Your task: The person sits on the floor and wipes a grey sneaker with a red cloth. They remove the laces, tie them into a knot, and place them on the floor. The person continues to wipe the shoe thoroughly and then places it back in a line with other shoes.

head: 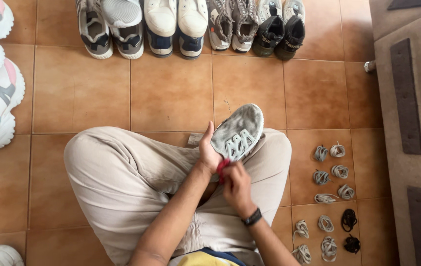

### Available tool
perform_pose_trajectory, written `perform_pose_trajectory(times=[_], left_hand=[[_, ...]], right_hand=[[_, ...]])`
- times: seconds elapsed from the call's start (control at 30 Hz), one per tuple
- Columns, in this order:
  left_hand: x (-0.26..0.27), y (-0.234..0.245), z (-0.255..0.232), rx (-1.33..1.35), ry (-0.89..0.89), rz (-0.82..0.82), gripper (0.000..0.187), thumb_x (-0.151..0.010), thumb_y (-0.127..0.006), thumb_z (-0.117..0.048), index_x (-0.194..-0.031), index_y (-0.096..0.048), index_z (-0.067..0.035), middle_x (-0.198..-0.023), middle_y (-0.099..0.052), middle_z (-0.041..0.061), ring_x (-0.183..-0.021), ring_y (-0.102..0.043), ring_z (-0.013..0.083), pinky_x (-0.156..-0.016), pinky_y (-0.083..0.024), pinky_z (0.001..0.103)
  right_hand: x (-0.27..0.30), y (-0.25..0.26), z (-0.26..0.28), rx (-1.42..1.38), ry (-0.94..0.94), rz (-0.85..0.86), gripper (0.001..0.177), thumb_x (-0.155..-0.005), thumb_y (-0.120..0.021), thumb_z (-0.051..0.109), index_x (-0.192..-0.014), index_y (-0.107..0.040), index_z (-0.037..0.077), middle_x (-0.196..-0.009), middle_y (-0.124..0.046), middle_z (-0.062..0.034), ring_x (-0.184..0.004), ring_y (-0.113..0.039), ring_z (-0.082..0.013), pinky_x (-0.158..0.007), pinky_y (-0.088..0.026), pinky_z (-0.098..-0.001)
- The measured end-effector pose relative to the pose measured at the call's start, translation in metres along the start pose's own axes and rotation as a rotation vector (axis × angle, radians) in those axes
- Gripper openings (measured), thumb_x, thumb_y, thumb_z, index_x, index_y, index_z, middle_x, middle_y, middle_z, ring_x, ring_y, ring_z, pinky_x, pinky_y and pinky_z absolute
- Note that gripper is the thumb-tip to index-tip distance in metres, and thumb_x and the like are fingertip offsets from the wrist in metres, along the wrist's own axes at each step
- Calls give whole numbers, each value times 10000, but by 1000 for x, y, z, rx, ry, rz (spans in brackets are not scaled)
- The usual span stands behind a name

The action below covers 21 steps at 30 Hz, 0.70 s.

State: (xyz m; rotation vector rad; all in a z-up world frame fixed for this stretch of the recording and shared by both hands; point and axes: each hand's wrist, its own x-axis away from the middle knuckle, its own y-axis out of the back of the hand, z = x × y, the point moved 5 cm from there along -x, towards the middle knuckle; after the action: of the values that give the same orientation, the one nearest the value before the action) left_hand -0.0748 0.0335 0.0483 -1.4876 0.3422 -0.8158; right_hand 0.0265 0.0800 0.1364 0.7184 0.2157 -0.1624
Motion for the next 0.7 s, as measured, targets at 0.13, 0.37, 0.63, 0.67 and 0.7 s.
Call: perform_pose_trajectory(times=[0.13, 0.37, 0.63, 0.67, 0.7], left_hand=[[-1, 5, -2, -37, -23, -62, 755, -1022, -455, -594, -1432, -519, 36, -1406, -602, 197, -1289, -570, 340, -1135, -424, 466], [3, 33, 23, -102, 17, -2, 701, -1036, -424, -612, -1409, -563, -35, -1342, -660, 112, -1235, -614, 250, -1109, -469, 403], [4, 39, 38, 142, 125, 474, 685, -1121, -339, -572, -1180, -615, 52, -1135, -685, 158, -1045, -663, 275, -940, -534, 401], [0, 40, 38, 24, 109, 228, 699, -1071, -391, -617, -1236, -612, 25, -1148, -692, 138, -1021, -666, 256, -901, -541, 377], [-3, 38, 35, -101, 84, -10, 729, -1020, -444, -659, -1292, -613, -4, -1161, -703, 118, -998, -672, 236, -861, -551, 352]], right_hand=[[1, 6, 6, 147, 208, 45, 269, -729, -618, -107, -927, -630, 75, -936, -640, -132, -783, -664, -318, -654, -543, -399], [-54, 36, -16, 153, 23, -280, 176, -891, -597, -112, -979, -636, 36, -985, -641, -146, -801, -661, -309, -664, -527, -378], [-25, 10, 3, 92, 107, -48, 240, -840, -582, -146, -1005, -651, 13, -982, -647, -161, -780, -659, -317, -647, -521, -381], [-20, 13, 1, 93, 88, -46, 244, -839, -572, -151, -1003, -648, 13, -967, -642, -154, -775, -658, -312, -651, -523, -378], [-19, 16, -2, 96, 75, -55, 248, -838, -562, -156, -1000, -645, 13, -951, -638, -147, -771, -657, -307, -655, -526, -375]])
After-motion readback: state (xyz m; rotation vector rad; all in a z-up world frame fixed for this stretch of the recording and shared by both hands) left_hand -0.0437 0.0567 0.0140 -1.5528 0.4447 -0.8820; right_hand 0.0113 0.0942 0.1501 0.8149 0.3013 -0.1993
